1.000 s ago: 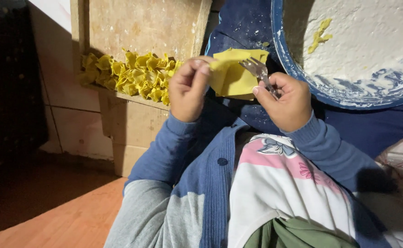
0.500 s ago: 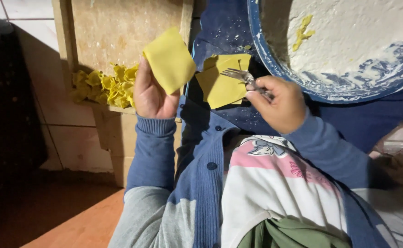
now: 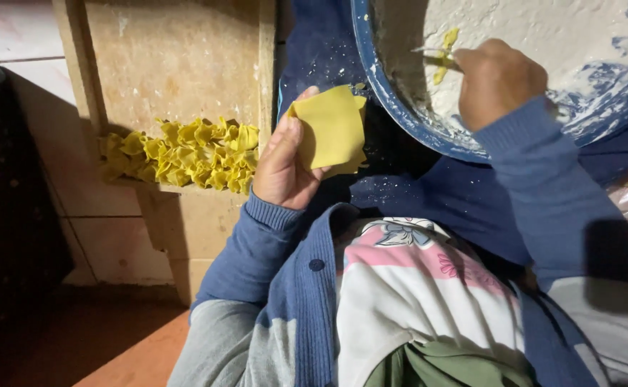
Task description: A person is manually filling and folding small dough squares to create dumplings at a fast pace.
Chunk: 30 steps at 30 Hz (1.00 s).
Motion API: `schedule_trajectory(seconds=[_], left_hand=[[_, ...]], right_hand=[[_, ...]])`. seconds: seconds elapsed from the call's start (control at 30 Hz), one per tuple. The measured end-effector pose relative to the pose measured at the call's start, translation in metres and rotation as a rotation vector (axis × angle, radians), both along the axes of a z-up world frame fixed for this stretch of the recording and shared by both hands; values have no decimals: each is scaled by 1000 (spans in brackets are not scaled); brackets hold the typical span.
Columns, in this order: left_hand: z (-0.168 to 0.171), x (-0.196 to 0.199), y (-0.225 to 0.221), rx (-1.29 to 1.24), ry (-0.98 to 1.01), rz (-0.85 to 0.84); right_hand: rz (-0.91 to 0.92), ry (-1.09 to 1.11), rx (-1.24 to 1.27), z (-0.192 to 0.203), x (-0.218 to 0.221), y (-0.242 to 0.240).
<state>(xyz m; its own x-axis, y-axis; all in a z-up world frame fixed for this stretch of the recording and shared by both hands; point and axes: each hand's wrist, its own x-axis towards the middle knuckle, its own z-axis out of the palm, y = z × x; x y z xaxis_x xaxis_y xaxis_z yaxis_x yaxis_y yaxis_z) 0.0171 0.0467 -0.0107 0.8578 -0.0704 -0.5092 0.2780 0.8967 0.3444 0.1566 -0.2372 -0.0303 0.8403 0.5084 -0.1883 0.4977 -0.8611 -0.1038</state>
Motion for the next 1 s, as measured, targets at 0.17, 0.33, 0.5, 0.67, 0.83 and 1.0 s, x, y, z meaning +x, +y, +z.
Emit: schedule_trajectory(seconds=[0.17, 0.33, 0.5, 0.67, 0.83, 1.0], left_hand=[[-5, -3, -3, 94, 9, -20], [-12, -4, -2, 72, 74, 16], [-14, -5, -3, 42, 148, 78], [-7, -2, -3, -21, 79, 84], [0, 0, -4, -63, 24, 35], [-11, -7, -2, 14, 98, 94]], right_hand=[[40, 74, -54, -10, 8, 16], [7, 91, 25, -37, 3, -14], [-351, 501, 80, -19, 0, 10], [-346, 569, 259, -50, 5, 0], [-409, 623, 373, -42, 6, -4], [-593, 926, 523, -2, 9, -3]])
